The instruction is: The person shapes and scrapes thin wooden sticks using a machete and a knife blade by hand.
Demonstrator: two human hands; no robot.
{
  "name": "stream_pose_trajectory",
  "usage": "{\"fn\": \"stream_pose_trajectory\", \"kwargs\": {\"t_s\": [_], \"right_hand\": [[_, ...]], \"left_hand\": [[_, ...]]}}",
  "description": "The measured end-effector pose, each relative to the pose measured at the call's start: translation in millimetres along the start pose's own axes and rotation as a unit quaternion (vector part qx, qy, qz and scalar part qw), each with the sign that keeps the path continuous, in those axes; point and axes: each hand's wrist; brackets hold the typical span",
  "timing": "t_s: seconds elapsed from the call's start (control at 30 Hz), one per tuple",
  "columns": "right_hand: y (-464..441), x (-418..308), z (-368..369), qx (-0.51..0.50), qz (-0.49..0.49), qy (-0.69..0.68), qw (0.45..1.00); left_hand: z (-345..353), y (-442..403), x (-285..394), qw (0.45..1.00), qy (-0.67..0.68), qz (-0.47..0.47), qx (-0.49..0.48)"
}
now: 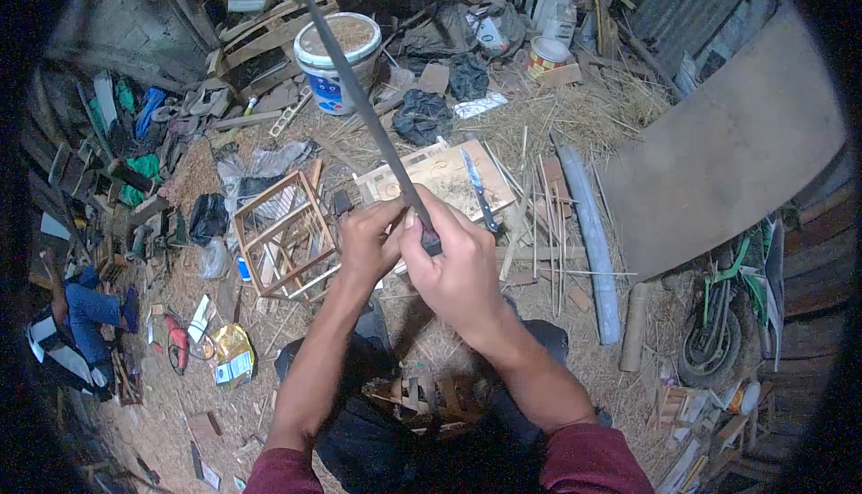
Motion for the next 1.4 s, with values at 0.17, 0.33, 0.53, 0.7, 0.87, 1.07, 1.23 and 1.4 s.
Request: {"fn": "stream_pose_trajectory", "kwargs": {"t_s": [0.17,0.33,0.53,0.7,0.87,1.07,1.23,1.4], "right_hand": [[0.9,-7.9,-0.9,0.012,0.010,0.015,1.000],[1.4,-10.4,-3.5,0.017,0.010,0.012,1.000],[-1.4,-1.8,-5.3,0.012,0.010,0.008,1.000],[-0.2,1.9,-5.3,0.009,0.036,0.024,0.999],[-0.6,-6.7,-8.4,0.019,0.010,0.019,1.000],[-8.7,11.5,-6.0,0.000,0.051,0.034,0.998],[-12.0,17.3,-5.5,-0.008,0.052,0.042,0.998],[-7.7,46.8,5.1,-0.040,0.079,0.067,0.994]], "left_hand": [[-3.8,-3.7,3.9,1.000,0.008,0.014,-0.010],[-4.5,-5.3,6.6,1.000,0.010,0.020,0.000],[-0.2,-6.9,-0.6,1.000,0.011,0.027,0.004],[2.1,-8.9,-5.6,0.999,0.016,0.031,-0.004],[-4.6,-13.4,6.1,0.999,0.037,0.027,-0.014],[6.8,-11.1,-6.7,0.994,0.022,-0.073,-0.074],[-0.4,-5.5,-25.6,0.985,0.027,-0.168,-0.027],[-9.5,-13.8,-15.4,0.955,0.150,-0.207,0.150]]}}
Point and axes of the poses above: each hand's wrist, its own y-axis away from the middle knuckle, its own z-axis out of the palm, x = y × z, and after that the axes turned 13 degrees about -y, right-handed
